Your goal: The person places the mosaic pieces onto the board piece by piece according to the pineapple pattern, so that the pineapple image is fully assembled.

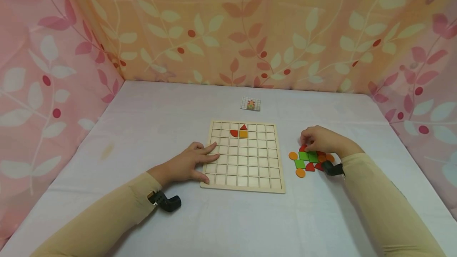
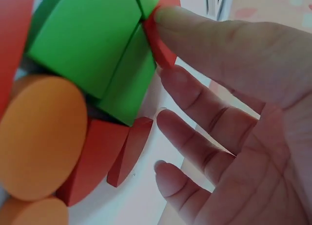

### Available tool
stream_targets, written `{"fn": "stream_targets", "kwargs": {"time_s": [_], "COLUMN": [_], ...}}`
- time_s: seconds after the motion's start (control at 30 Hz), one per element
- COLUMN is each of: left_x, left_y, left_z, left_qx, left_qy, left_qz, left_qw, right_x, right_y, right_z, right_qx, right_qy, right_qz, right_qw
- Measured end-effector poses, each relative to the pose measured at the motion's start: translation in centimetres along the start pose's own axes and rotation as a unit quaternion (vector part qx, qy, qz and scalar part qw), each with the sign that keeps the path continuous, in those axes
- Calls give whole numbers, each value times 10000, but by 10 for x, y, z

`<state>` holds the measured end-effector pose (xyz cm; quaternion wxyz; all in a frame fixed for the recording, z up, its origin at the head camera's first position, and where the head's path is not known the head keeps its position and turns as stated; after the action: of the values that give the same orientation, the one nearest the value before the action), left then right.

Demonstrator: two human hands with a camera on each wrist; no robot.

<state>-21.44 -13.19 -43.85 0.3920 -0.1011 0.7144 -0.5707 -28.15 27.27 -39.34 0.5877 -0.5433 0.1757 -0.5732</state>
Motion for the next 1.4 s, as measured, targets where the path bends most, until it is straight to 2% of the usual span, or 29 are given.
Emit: {"fn": "stream_targets", "kwargs": {"time_s": [0.2,0.4,0.57,0.7,0.87,1.13,1.4], "left_x": [1,0,1,2,1,0,2], "left_y": [1,0,2,2,1,1,2], "left_z": [-1,0,0,0,0,0,-1], "left_qx": [-9,-9,-16,-2,-10,-52,-20], "left_qy": [19,17,15,7,-9,-25,-18], "left_qz": [-25,-34,6,10,6,-16,-51], "left_qw": [10000,10000,10000,10000,10000,10000,10000], "right_x": [1,4,10,21,36,59,81], "right_y": [3,4,0,-4,-5,4,10], "right_z": [1,-1,-7,-13,-23,-45,-62], "right_qx": [78,-67,-359,-771,-1130,-1123,-1147], "right_qy": [121,200,417,294,112,0,58], "right_qz": [-240,-492,-753,-815,-1140,-1365,-1555], "right_qw": [9996,9986,9956,9933,9870,9843,9811]}}
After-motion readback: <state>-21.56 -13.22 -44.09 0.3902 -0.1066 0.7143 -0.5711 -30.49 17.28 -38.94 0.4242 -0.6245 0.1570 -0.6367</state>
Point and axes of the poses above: each hand's wrist, its own z-axis away from the middle knuckle, its own y-axis out of the palm, x = y × z, the point moved 3 cm from there along -z, towards the middle knuckle, and after that the axes turned 2 degrees about -z, right-handed, at the moved point
